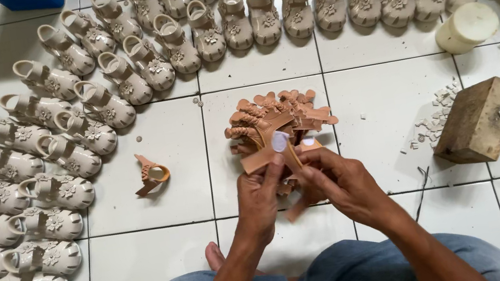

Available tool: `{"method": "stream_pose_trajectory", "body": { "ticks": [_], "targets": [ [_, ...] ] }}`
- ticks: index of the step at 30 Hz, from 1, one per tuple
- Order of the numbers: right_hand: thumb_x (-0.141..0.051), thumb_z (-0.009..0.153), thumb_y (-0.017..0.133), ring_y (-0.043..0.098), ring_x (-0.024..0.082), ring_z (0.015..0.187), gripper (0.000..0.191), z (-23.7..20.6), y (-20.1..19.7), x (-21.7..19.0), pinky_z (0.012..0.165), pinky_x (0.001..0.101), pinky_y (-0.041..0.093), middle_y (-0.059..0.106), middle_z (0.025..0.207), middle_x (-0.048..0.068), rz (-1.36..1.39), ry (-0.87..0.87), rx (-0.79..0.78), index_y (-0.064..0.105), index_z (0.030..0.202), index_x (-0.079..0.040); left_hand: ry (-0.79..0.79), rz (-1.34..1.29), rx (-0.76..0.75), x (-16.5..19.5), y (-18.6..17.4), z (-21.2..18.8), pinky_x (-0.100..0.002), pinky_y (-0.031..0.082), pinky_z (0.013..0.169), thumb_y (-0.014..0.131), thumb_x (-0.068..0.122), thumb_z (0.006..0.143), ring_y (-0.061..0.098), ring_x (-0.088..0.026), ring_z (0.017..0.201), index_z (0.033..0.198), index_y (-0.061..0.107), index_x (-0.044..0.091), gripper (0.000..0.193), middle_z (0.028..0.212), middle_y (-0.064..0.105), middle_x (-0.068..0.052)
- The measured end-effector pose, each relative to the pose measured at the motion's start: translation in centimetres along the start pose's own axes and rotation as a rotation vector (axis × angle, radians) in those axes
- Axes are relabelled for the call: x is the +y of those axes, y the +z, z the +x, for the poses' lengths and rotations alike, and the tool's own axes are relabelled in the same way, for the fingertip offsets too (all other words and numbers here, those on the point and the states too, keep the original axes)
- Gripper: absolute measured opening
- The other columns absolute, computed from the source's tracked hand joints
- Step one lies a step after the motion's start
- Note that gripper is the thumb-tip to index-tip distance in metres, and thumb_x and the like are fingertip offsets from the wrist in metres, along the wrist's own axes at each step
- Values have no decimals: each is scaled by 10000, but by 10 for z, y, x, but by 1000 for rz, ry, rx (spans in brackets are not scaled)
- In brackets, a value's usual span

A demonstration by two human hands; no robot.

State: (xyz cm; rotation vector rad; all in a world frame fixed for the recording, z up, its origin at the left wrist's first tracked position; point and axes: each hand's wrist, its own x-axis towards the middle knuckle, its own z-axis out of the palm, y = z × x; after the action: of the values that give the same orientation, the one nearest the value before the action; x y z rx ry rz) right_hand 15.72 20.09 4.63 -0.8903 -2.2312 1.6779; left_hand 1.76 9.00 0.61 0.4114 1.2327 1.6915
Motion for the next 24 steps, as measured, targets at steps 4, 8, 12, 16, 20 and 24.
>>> {"method": "stream_pose_trajectory", "body": {
  "ticks": [4, 8, 12, 16, 20, 24],
  "targets": [
    [-282, 873, 731, 752, 163, 930, 436, -3, -12, -9, 755, 361, 619, 800, 971, 81, -181, 13, -192, 647, 1246, -74, -27, -272, 88, 11, -18, 5, -399, 623, 912, 550, 324, 1022, 756, -213, 1010, 1155, 693, 6, 373, 1102, 762, -140],
    [-254, 848, 732, 745, 154, 764, 345, 0, -17, -2, 670, 365, 630, 808, 889, 39, -271, 208, -161, 770, 1176, -156, 10, -405, 132, 16, -38, 9, -418, 629, 885, 534, 299, 1065, 743, -227, 954, 1120, 679, -5, 341, 1026, 754, -161],
    [-143, 877, 745, 730, 160, 870, 315, 3, -19, 14, 730, 345, 646, 740, 1024, 59, 287, -15, -100, 742, 1172, -34, 27, -423, 30, 12, -46, 10, -362, 618, 831, 544, 262, 1086, 717, -187, 851, 1187, 641, 14, 285, 960, 739, -139],
    [-83, 847, 750, 719, 205, 914, 284, 3, -10, 30, 772, 368, 658, 711, 942, 122, 625, 162, 102, 648, 1109, -45, 28, -248, -125, 6, -39, 3, -299, 567, 701, 565, 204, 1119, 658, -145, 725, 1209, 620, 1, 228, 890, 725, -128],
    [-118, 944, 681, 722, 247, 1035, 107, 1, 3, 39, 860, 409, 640, 717, 1098, 157, 632, 25, 125, 612, 985, -47, -28, -231, -153, 4, -27, -1, -273, 564, 732, 555, 179, 1084, 662, -128, 753, 1221, 625, -19, 251, 903, 729, -124],
    [-73, 833, 785, 638, 281, 1235, 259, -6, 6, 33, 969, 413, 607, 649, 1320, 158, 266, -258, 3, 589, 1001, -49, 1, -342, 1, 11, -29, 1, -271, 573, 752, 577, 183, 1043, 652, -120, 755, 1224, 613, 2, 258, 913, 723, -111]
  ]
}}
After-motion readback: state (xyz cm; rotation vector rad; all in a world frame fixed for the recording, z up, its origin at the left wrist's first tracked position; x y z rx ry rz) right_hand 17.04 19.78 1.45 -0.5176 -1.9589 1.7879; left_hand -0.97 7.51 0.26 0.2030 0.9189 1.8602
